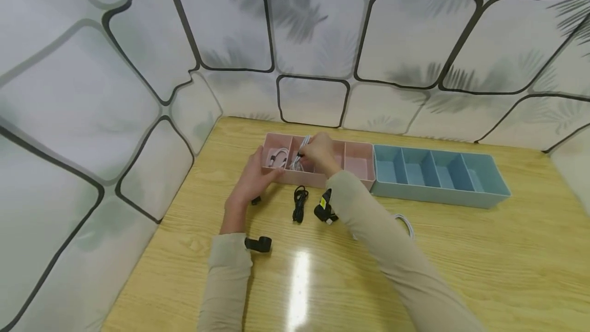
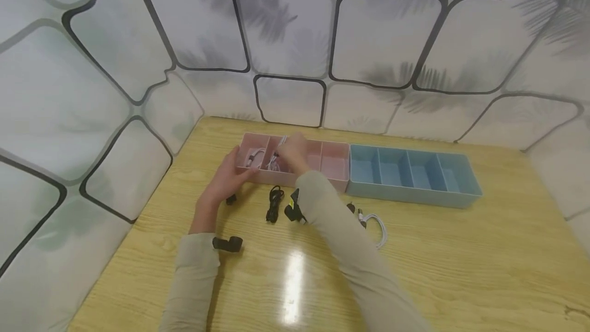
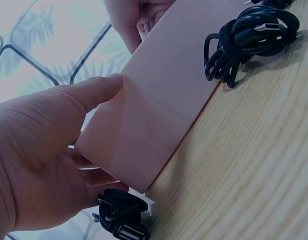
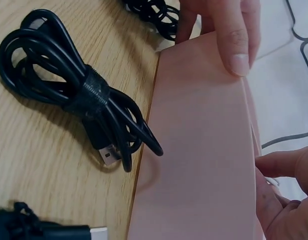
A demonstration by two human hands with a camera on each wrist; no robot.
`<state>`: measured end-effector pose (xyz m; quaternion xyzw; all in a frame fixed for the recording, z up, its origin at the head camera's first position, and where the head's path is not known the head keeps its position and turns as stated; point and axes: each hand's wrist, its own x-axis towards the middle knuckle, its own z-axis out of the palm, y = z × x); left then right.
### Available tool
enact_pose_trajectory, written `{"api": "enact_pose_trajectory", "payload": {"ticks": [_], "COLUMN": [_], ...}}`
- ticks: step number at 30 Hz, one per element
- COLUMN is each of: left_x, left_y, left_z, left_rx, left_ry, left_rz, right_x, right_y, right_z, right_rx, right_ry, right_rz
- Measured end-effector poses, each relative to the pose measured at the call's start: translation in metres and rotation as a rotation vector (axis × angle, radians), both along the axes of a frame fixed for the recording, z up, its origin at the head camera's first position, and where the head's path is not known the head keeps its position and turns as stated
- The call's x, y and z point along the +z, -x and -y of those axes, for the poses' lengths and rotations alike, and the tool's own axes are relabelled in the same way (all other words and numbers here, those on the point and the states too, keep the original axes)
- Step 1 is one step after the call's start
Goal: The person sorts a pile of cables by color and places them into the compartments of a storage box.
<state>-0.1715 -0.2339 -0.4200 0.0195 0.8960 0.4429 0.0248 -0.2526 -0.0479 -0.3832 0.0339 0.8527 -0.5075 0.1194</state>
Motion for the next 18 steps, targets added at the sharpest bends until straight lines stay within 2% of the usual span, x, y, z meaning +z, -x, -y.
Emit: {"api": "enact_pose_trajectory", "payload": {"ticks": [6,12,15,18], "left_x": [0.0016,0.0018,0.0010,0.0013], "left_y": [0.0004,0.0003,0.0003,0.0009], "left_z": [-0.0005,-0.0020,-0.0016,0.0001], "left_rx": [-0.009,-0.005,-0.005,-0.010], "left_ry": [-0.008,0.004,0.009,0.009], "left_rz": [-0.006,-0.013,-0.003,-0.002], "right_x": [0.0006,-0.0012,-0.0008,0.0039], "right_y": [0.0033,0.0061,0.0059,0.0043], "right_z": [0.0057,0.0090,0.0081,0.0030], "right_rx": [0.022,0.091,0.130,0.165], "right_ry": [-0.139,-0.283,-0.290,-0.214], "right_rz": [-0.030,-0.081,-0.082,-0.034]}}
